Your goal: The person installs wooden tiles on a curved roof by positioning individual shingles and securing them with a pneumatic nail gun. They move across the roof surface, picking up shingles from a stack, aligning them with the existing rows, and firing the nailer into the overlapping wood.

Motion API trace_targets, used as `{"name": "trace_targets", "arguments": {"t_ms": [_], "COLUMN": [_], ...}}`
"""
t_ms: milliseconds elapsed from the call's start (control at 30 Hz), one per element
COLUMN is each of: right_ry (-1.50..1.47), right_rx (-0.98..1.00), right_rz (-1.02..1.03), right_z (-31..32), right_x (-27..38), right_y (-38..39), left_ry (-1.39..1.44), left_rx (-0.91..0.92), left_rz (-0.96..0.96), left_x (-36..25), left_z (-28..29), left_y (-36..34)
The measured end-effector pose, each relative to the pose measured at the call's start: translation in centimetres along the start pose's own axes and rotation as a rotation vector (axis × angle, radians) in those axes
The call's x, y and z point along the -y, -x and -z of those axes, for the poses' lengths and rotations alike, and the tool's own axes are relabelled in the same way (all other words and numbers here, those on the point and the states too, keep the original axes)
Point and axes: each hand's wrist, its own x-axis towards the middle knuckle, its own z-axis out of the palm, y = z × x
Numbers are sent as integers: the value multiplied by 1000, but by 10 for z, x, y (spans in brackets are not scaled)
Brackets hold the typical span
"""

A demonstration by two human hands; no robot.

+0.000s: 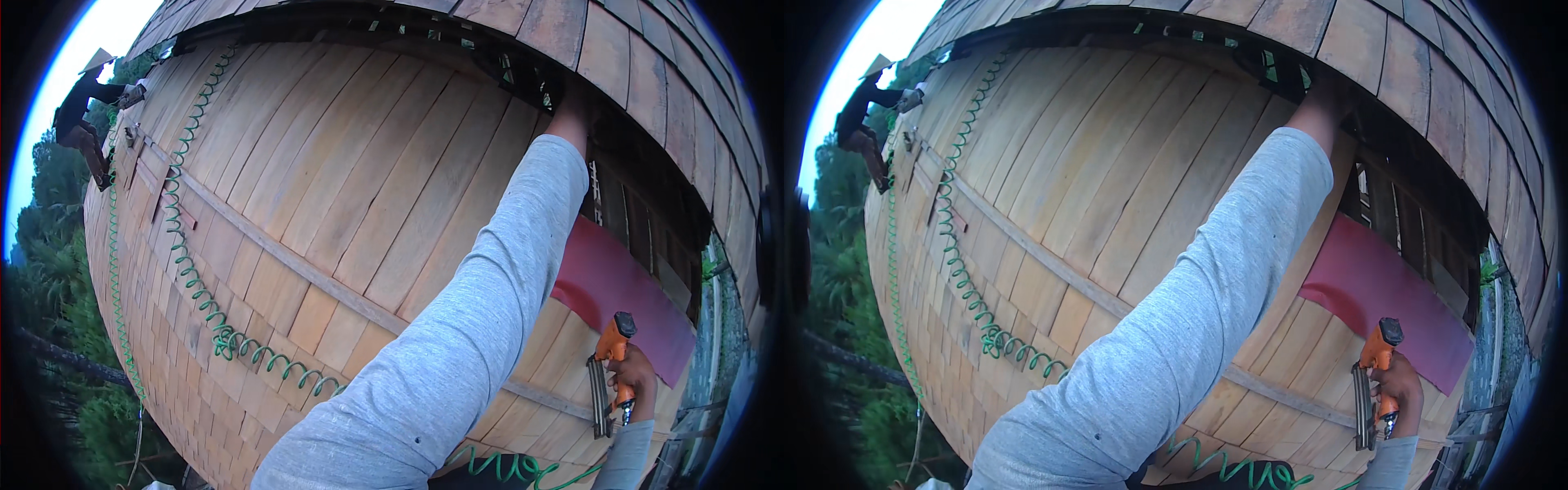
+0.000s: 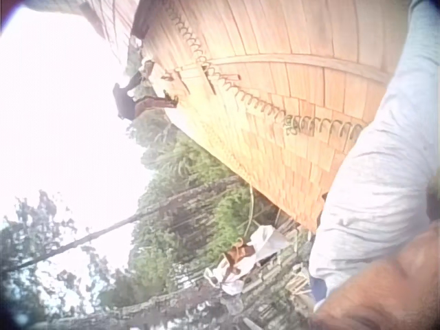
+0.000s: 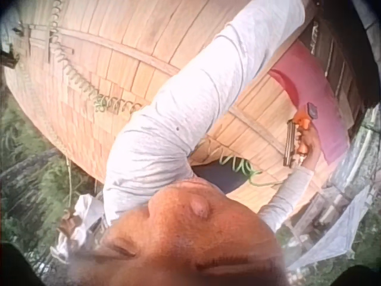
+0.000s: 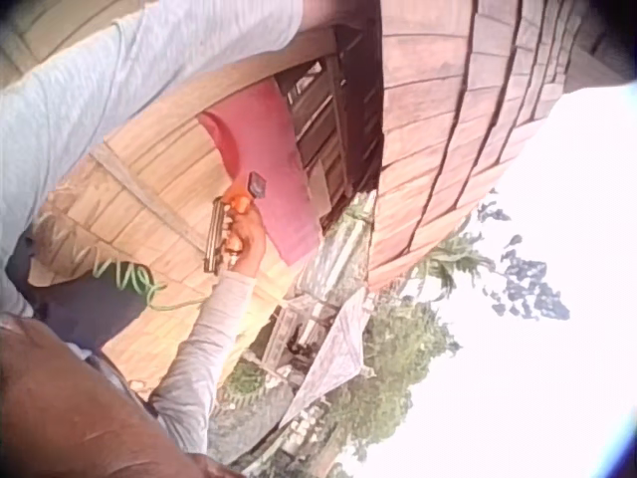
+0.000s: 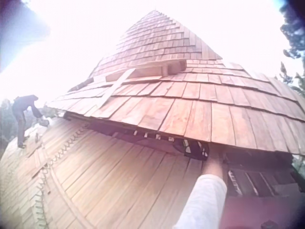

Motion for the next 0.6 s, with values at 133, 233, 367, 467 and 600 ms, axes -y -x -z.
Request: {"name": "trace_targets", "arguments": {"t_ms": [133, 233, 367, 467, 600], "right_ry": [-110, -91, -161, -213, -274], "right_rx": [-49, -107, -131, -73, -199], "right_rz": [52, 1, 108, 33, -25], "right_z": [-12, -1, -8, -28, -34], "right_x": [-11, -34, -57, -34, -73], "right_y": [-5, -10, -20, -13, -10], "left_ry": [-135, -162, -236, -293, -300], "left_rx": [-122, -175, -250, -333, -401], "left_rz": [25, 18, 55, 113, 175], "left_x": [-44, -65, -96, -118, -111], "left_z": [35, 51, 51, 48, 37], "left_y": [47, 64, 57, 38, -10]}}
